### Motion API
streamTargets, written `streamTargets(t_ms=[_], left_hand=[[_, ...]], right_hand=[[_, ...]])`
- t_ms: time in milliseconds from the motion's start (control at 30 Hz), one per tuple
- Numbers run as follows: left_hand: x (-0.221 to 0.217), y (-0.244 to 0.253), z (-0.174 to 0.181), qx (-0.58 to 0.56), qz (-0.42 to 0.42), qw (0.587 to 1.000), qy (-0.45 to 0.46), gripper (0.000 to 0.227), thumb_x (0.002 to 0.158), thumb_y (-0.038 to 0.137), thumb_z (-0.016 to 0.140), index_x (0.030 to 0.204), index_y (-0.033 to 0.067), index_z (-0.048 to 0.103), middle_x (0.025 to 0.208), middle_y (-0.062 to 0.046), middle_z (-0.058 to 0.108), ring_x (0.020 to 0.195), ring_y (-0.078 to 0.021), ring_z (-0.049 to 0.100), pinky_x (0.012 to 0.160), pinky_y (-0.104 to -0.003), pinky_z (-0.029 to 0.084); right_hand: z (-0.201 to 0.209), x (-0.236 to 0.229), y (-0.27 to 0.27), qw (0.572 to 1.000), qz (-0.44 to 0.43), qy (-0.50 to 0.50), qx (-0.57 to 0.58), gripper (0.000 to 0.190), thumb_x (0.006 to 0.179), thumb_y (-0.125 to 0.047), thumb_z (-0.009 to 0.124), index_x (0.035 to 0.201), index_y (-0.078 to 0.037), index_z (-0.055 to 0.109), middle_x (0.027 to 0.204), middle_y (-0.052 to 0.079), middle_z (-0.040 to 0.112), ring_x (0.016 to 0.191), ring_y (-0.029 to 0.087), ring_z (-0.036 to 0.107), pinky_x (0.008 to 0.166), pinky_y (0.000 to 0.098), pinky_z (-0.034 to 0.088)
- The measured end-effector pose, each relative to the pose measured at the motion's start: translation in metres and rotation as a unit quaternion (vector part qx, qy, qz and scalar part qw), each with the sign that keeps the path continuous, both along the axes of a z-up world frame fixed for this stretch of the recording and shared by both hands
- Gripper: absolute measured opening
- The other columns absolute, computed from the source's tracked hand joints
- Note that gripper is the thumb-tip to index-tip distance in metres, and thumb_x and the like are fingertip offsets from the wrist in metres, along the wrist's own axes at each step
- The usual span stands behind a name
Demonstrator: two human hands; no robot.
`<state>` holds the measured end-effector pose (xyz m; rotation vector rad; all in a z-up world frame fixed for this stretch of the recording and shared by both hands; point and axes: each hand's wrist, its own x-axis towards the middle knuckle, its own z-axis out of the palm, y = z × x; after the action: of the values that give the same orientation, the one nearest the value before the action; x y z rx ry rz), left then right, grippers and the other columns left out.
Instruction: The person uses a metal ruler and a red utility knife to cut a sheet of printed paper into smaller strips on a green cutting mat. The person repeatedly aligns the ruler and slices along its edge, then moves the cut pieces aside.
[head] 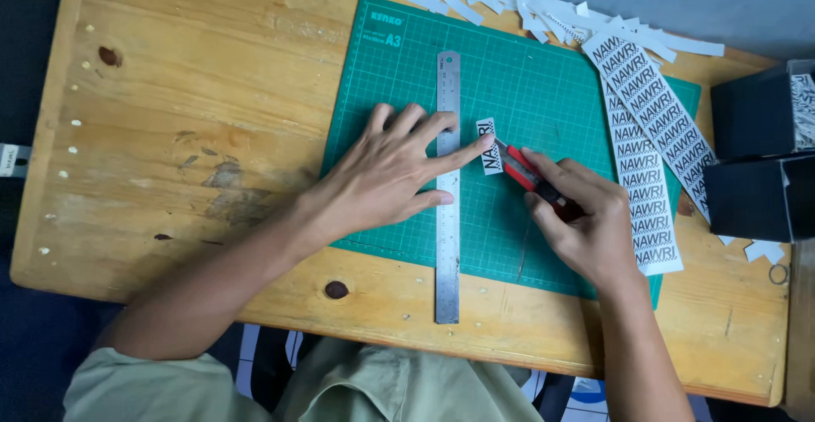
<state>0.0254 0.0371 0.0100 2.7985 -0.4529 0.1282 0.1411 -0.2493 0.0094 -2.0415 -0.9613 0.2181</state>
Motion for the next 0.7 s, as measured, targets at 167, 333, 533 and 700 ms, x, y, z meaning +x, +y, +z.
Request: streamTargets(t_ms=[167, 333, 533, 700], left_hand=[[0.002, -0.01, 0.002, 0.051, 0.002, 0.993, -0.107, 0.088, 0.104, 0.045, 0.082, 0.18, 0.0282, 0.043, 0.121, -0.006, 0.058, 0.107, -0.0297, 0.059, 0.092, -0.047, 0.045], [0.019, -0.018, 0.018, 0.079, -0.01, 0.982, -0.173, 0.087, 0.106, 0.042, 0.081, 0.182, 0.0268, 0.042, 0.109, -0.002, 0.055, 0.097, -0.0252, 0.056, 0.088, -0.043, 0.044], [0.051, -0.047, 0.044, 0.124, -0.005, 0.976, -0.178, 0.094, 0.112, 0.038, 0.088, 0.186, 0.021, 0.033, 0.106, 0.0, 0.057, 0.097, -0.0269, 0.055, 0.084, -0.042, 0.04], [0.11, -0.096, 0.056, 0.168, -0.019, 0.959, -0.227, 0.104, 0.109, 0.042, 0.089, 0.188, 0.0235, 0.024, 0.107, 0.0, 0.058, 0.095, -0.0258, 0.06, 0.087, -0.041, 0.047]], right_hand=[[0.013, -0.006, -0.005, 0.999, -0.025, -0.033, 0.034, 0.048, 0.096, 0.003, 0.081, 0.144, -0.002, 0.082, 0.088, 0.019, 0.074, 0.074, 0.033, 0.07, 0.058, 0.0404, 0.046], [0.02, -0.009, -0.006, 0.993, -0.053, -0.057, 0.09, 0.049, 0.096, 0.002, 0.081, 0.145, -0.003, 0.08, 0.089, 0.019, 0.074, 0.07, 0.031, 0.067, 0.058, 0.0404, 0.045], [0.033, -0.016, -0.01, 0.981, -0.154, -0.049, 0.104, 0.048, 0.111, -0.008, 0.075, 0.158, -0.003, 0.07, 0.105, 0.006, 0.068, 0.088, 0.016, 0.053, 0.081, 0.03, 0.044], [0.018, -0.005, -0.008, 0.894, -0.281, 0.116, 0.328, 0.058, 0.112, -0.008, 0.075, 0.167, 0.001, 0.056, 0.096, 0.008, 0.068, 0.064, 0.012, 0.057, 0.061, 0.0279, 0.058]])
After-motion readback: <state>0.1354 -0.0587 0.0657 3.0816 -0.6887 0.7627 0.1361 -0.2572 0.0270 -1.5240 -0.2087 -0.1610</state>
